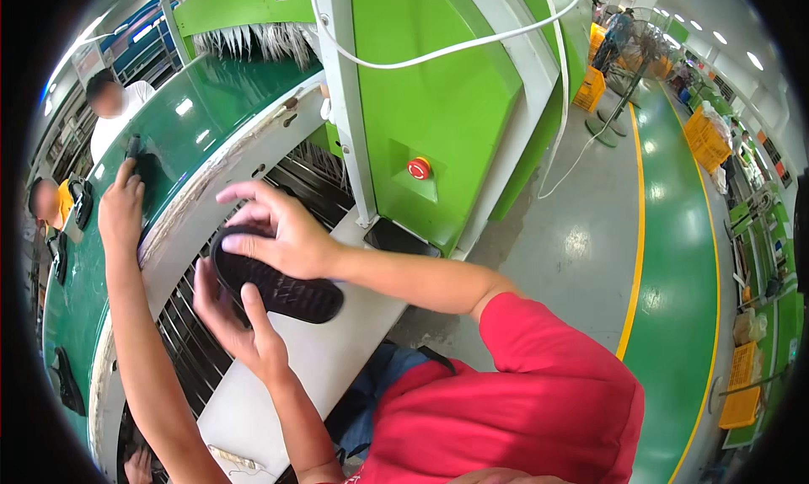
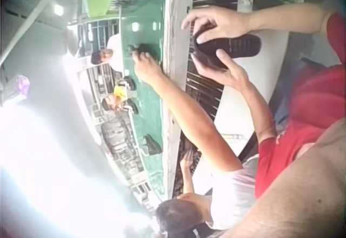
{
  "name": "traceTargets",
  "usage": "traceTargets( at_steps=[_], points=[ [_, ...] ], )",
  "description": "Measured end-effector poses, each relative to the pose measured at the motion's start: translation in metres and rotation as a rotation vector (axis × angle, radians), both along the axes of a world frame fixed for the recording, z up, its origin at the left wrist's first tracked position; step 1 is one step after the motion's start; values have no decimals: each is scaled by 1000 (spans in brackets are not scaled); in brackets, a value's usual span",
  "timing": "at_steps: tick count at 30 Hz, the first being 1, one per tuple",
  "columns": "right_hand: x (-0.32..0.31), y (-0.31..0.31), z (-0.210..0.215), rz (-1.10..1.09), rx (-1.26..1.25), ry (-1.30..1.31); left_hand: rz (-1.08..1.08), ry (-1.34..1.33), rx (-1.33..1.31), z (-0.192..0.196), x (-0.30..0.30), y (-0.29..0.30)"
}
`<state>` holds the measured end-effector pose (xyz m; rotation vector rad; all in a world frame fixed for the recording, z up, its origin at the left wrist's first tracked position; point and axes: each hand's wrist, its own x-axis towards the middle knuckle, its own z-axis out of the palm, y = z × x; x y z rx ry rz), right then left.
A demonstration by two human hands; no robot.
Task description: The person picks up black shoes from a conveyor belt and wipes them with a blue tool. They inspect the shoes by turning them over and checking the soles and straps. The person then places the shoes back onto the moving conveyor belt. This process is repeated for multiple shoes throughout the video.
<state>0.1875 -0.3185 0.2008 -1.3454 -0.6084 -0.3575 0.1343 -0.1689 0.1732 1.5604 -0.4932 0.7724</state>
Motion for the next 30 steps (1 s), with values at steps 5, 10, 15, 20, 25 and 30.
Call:
traceTargets(
  at_steps=[5, 10, 15, 20, 25, 30],
  points=[
    [5, 30, -79, -373, -52, -152, 161, 161, 174, -44, 20, 9],
    [-44, 50, -118, -306, -138, -164, 348, 104, 222, -74, -18, 26],
    [-102, 21, -147, -353, -292, -132, 159, 255, 184, -124, -78, 24],
    [-137, 24, -180, -342, -333, 217, 127, 539, 121, -153, -82, 25],
    [-64, 42, -182, -361, -292, 305, 18, 674, 131, -150, -1, 50],
    [-11, 45, -151, -392, -142, 164, -11, 435, 94, -108, 53, 52]
  ],
)
